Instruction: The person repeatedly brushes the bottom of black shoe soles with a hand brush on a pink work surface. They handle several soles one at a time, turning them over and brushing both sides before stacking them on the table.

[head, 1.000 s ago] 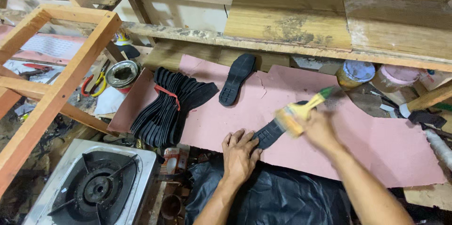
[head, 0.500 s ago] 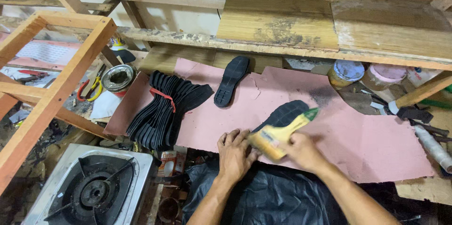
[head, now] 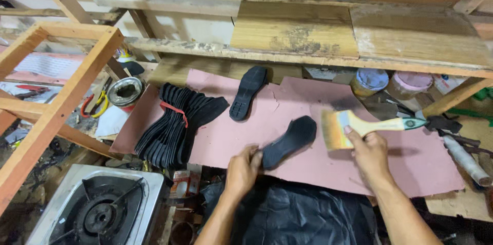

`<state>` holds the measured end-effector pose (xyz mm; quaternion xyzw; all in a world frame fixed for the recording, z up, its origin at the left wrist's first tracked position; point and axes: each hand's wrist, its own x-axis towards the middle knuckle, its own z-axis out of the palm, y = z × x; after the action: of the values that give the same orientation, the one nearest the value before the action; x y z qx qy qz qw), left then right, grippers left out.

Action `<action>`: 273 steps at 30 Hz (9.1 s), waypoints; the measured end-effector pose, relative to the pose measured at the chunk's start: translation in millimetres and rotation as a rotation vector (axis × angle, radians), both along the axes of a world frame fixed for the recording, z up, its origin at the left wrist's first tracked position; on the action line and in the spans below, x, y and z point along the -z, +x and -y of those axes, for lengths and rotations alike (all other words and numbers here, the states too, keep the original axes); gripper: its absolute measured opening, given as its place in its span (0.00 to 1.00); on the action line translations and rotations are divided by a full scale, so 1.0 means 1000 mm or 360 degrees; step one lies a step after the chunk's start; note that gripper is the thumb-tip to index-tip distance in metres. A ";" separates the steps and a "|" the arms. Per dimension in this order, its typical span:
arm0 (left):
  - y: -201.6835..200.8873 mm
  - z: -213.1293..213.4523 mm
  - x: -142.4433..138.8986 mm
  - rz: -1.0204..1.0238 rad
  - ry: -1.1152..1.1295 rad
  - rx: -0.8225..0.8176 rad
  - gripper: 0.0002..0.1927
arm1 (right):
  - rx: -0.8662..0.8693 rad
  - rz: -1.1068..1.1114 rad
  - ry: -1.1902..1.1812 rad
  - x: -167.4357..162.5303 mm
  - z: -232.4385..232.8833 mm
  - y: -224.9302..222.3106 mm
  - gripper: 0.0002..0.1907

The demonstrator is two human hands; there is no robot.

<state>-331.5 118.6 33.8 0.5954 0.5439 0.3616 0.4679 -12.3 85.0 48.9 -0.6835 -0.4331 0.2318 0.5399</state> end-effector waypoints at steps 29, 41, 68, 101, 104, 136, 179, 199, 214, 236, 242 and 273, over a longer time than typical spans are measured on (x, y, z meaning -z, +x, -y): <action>-0.020 0.016 0.068 0.1216 -0.0666 -0.0016 0.35 | -0.1151 0.1437 -0.0034 0.036 0.017 -0.152 0.11; 0.011 0.026 0.019 -0.0749 0.0939 0.0299 0.15 | -0.0584 0.0608 -0.0838 0.011 -0.046 -0.060 0.23; -0.017 0.027 0.059 0.0215 -0.0362 0.0177 0.16 | 0.0009 0.0902 -0.0588 0.009 -0.073 -0.032 0.21; -0.095 -0.019 -0.008 -0.1429 0.1054 -0.0623 0.24 | 0.0250 0.0518 -0.0162 0.078 -0.038 0.020 0.23; -0.109 -0.010 -0.001 -0.1584 0.0768 -0.0592 0.26 | 0.0221 0.0484 -0.0053 0.083 -0.037 0.018 0.22; 0.026 0.007 0.003 -0.0790 0.0380 0.0187 0.26 | 0.0316 0.0625 -0.0394 0.051 -0.019 0.013 0.31; 0.008 0.020 0.034 -0.0587 0.0988 0.0301 0.16 | -0.0647 0.0278 -0.0537 0.035 -0.059 -0.028 0.18; 0.001 0.016 0.038 -0.0295 0.0749 0.0281 0.30 | -0.0271 0.0565 -0.0649 0.064 0.011 -0.074 0.16; 0.001 0.013 0.045 -0.0262 0.0622 0.0329 0.41 | -0.0966 0.1088 -0.0198 0.060 0.006 -0.097 0.13; 0.004 0.014 0.049 -0.0220 0.0666 0.0201 0.36 | -0.0419 0.0588 -0.0658 0.040 0.034 -0.102 0.20; 0.007 0.013 0.032 -0.0431 0.0798 0.0313 0.28 | -0.1207 0.0610 -0.0577 0.045 0.082 -0.100 0.18; -0.012 0.021 0.012 -0.0652 0.0514 0.0035 0.12 | -0.0904 0.0649 -0.1182 0.065 0.099 -0.085 0.26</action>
<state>-343.1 98.1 21.5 0.7291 0.5559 0.3106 0.2509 -97.7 -13.8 -16.1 -0.7159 -0.5868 0.3697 0.0808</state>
